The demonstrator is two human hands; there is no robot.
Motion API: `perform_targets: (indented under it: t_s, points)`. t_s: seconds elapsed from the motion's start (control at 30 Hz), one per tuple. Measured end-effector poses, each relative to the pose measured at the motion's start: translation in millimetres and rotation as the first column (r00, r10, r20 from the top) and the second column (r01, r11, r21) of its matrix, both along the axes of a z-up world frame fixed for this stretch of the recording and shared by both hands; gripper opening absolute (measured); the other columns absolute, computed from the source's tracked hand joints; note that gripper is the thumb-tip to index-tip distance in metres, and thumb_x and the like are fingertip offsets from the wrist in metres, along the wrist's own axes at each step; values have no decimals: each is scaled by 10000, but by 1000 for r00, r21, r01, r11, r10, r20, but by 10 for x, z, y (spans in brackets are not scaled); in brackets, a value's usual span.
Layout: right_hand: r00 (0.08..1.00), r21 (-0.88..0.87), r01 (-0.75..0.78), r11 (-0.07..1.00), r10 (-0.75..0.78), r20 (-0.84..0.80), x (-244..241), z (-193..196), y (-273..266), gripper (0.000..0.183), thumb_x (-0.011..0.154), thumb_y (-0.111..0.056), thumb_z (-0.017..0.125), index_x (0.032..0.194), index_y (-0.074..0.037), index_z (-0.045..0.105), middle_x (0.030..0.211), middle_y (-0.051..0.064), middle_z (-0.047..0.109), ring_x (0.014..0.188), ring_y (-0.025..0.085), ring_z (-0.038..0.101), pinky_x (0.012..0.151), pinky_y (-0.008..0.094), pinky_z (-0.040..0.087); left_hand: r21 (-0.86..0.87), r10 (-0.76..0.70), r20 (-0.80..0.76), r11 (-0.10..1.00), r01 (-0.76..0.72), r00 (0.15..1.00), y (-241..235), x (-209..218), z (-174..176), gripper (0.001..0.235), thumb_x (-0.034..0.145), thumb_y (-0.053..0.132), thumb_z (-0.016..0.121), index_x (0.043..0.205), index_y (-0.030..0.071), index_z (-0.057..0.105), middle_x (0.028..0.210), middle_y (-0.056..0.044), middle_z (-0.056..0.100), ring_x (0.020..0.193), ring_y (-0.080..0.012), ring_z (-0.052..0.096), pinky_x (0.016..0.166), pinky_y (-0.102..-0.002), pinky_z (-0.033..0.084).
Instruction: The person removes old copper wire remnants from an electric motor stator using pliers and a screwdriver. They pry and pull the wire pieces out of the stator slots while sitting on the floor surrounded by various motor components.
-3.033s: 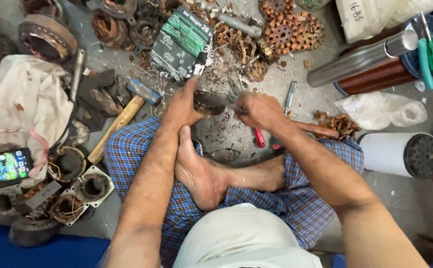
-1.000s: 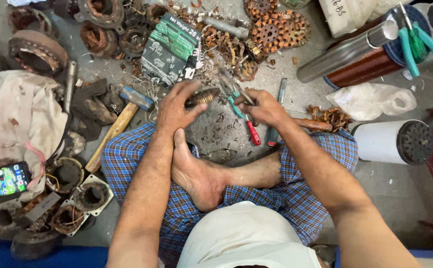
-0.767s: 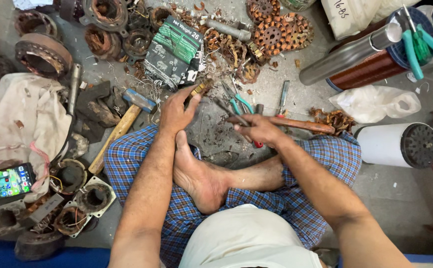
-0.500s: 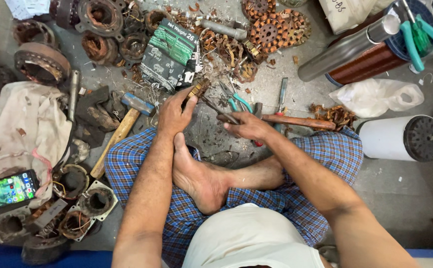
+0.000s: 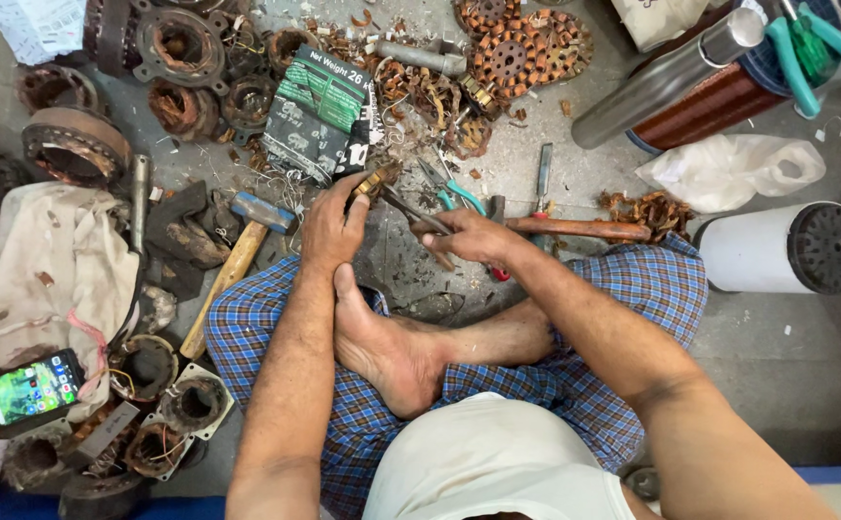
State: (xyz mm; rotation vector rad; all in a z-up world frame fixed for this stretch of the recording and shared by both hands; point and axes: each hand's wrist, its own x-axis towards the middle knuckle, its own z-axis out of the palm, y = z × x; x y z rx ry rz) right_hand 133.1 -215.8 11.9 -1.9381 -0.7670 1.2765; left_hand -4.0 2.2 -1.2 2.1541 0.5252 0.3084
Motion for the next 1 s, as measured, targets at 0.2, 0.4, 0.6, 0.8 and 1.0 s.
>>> perform_targets:
  t_s: [0.2, 0.4, 0.6, 0.8, 1.0]
  points:
    - [997, -147, -36, 989, 47, 69, 18, 29, 23, 411, 965, -335, 643, 1355, -210, 667, 1248, 44, 740, 1182, 200, 676, 1069, 442, 507, 34, -37, 68, 999, 35, 997, 14, -9, 5, 443, 957, 231, 504, 1380, 183, 627, 1331, -103, 659, 1233, -347, 610, 1050, -489, 477]
    - [987, -47, -20, 999, 27, 158, -173, -121, 0, 334, 1001, -343, 576, 1205, -103, 688, 1174, 102, 725, 1094, 244, 705, 1004, 435, 566, -2, -29, 90, 1000, 29, 996, 6, -2, 28, 439, 940, 219, 518, 1363, 177, 628, 1319, -106, 670, 1214, -342, 639, 1031, -484, 504]
    - [923, 107, 178, 978, -203, 325, -456, -378, 31, 686, 884, -520, 693, 1299, -7, 504, 1204, 204, 637, 1089, 327, 669, 949, 483, 549, -60, 8, -12, 998, -8, 1000, -10, -24, 89, 436, 923, 225, 542, 1353, 212, 614, 1173, -112, 735, 1076, -359, 710, 931, -504, 561]
    - [928, -120, 202, 972, -151, 339, -543, -450, 109, 768, 788, -700, 693, 1183, -43, 649, 1076, 217, 737, 1013, 334, 735, 903, 468, 572, -101, -25, -78, 995, 17, 997, -8, -18, 29, 524, 890, 153, 583, 1406, 240, 551, 1132, -136, 747, 1026, -326, 749, 929, -482, 588]
    - [882, -135, 238, 962, -156, 445, -610, -498, 196, 703, 777, -679, 724, 1115, -69, 639, 977, 174, 754, 930, 380, 732, 830, 510, 558, -3, -49, 143, 999, 50, 989, -12, -11, -88, 557, 870, 57, 617, 1415, 160, 569, 1240, -178, 718, 1091, -377, 713, 935, -491, 563]
